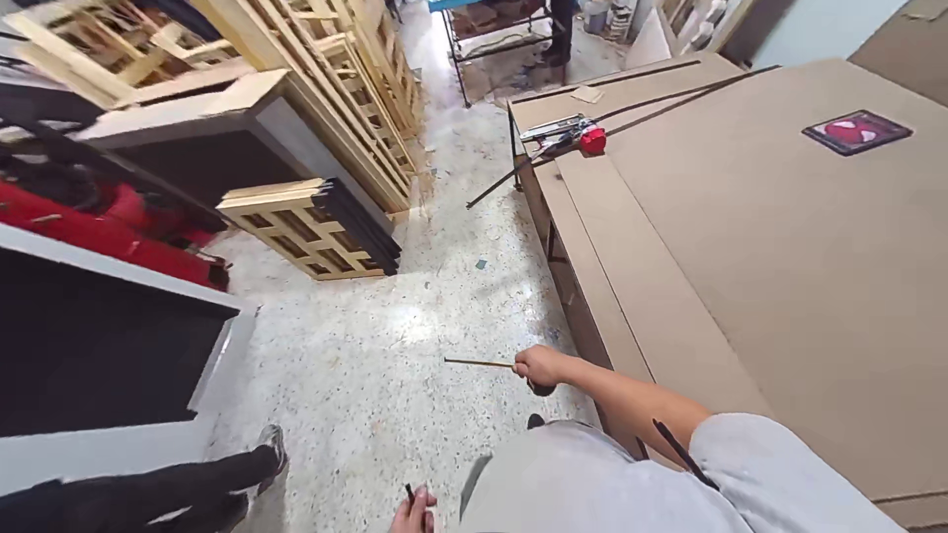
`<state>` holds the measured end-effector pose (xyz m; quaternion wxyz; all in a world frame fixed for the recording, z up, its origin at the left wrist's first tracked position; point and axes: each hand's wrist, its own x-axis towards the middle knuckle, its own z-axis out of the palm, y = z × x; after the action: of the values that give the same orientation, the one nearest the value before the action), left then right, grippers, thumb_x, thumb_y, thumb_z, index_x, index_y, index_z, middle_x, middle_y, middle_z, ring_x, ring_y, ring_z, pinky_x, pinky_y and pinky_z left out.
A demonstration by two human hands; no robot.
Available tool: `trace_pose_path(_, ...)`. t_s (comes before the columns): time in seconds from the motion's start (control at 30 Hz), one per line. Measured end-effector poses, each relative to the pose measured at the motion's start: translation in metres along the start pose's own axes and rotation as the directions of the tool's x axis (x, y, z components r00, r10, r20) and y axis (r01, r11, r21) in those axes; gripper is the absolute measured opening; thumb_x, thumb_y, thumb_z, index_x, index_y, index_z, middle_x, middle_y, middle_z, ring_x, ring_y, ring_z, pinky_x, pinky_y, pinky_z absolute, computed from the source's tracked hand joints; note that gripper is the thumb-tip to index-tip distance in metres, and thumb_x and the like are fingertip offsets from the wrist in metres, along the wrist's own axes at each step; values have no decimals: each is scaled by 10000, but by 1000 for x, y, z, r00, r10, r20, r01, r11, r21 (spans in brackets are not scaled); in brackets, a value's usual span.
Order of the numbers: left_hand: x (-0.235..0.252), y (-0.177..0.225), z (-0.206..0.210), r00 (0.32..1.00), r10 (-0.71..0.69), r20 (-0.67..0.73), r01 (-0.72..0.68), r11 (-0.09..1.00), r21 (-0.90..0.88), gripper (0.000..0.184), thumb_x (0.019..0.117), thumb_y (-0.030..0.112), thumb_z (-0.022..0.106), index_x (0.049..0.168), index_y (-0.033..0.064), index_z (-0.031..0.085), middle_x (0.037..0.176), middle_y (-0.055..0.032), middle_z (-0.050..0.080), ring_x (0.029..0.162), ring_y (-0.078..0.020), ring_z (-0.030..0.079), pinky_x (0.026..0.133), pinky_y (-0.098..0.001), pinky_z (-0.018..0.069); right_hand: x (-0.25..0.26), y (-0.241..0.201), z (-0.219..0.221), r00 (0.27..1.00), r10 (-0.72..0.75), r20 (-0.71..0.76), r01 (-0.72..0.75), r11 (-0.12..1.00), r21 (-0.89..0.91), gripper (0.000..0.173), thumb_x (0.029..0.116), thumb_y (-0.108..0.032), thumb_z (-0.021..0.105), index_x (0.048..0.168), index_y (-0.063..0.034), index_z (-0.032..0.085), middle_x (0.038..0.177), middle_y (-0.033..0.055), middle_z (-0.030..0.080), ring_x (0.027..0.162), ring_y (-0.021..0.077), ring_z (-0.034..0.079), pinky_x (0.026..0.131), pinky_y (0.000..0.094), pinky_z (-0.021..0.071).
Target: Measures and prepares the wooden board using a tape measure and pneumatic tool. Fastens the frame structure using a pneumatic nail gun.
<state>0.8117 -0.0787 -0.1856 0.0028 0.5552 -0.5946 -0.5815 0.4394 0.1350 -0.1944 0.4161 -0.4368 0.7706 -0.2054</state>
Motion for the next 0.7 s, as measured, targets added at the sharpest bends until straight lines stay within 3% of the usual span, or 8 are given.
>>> trace_pose_path(0.1,59,54,13,997,-8,72,5,999,34,342,1100,246,509,1263,-43,593,898,-96,706,546,-80,556,529,-253,494,12,16,-35,996,49,-72,-43,995,87,472,1095,-435,391,1056,-79,699,933,131,714,925,302,698,849,572,528)
trace_pose_path(0.23,154,128,46,992,13,128,-33,987,156,269,1069,185,583,1220,-32,635,883,-95,714,516,-78,521,500,-245,461,19,67,-61,941,290,-174,-230,926,299,480,1094,-446,382,1053,-96,710,966,110,723,950,269,698,891,549,530)
trace_pose_path(0.37,262,224,98,950,112,293,-221,902,371,272,1020,214,669,1188,2,694,829,-111,722,519,-138,530,494,-325,457,21,117,-70,802,569,-181,-441,770,461,472,1089,-456,391,1087,-124,727,1038,104,735,1027,273,695,947,562,521)
trace_pose_path(0.5,341,363,190,814,104,571,-435,761,481,319,990,324,713,1175,66,732,742,-75,709,525,-155,568,502,-349,472,24,122,-82,627,744,-232,-436,582,686,452,1085,-446,412,1046,-119,722,977,99,721,974,259,688,912,550,526)
trace_pose_path(0.53,356,399,223,761,112,639,-515,705,488,339,977,342,728,1183,72,730,771,-75,725,567,-164,607,548,-370,508,26,122,-88,582,774,-248,-398,537,744,447,1083,-447,419,1036,-121,721,954,85,718,949,240,688,899,536,532)
trace_pose_path(0.6,380,463,289,654,102,750,-670,540,510,412,954,383,747,1224,73,714,911,-101,762,775,-222,725,780,-480,610,30,123,-90,489,832,-264,-331,457,826,436,1082,-448,429,1018,-137,727,911,48,721,894,197,693,863,502,553)
trace_pose_path(0.63,390,492,322,603,96,792,-735,453,504,453,945,408,746,1243,69,706,971,-120,760,864,-248,738,867,-522,605,33,123,-90,446,859,-252,-312,413,855,434,1084,-447,427,1010,-138,723,899,43,716,878,193,689,850,501,554)
trace_pose_path(0.7,405,546,394,502,111,858,-839,303,452,480,948,440,726,1258,75,698,1033,-137,750,941,-270,732,927,-554,582,37,128,-96,373,904,-211,-288,329,899,436,1086,-460,422,1012,-152,722,895,26,719,872,182,693,844,495,562)
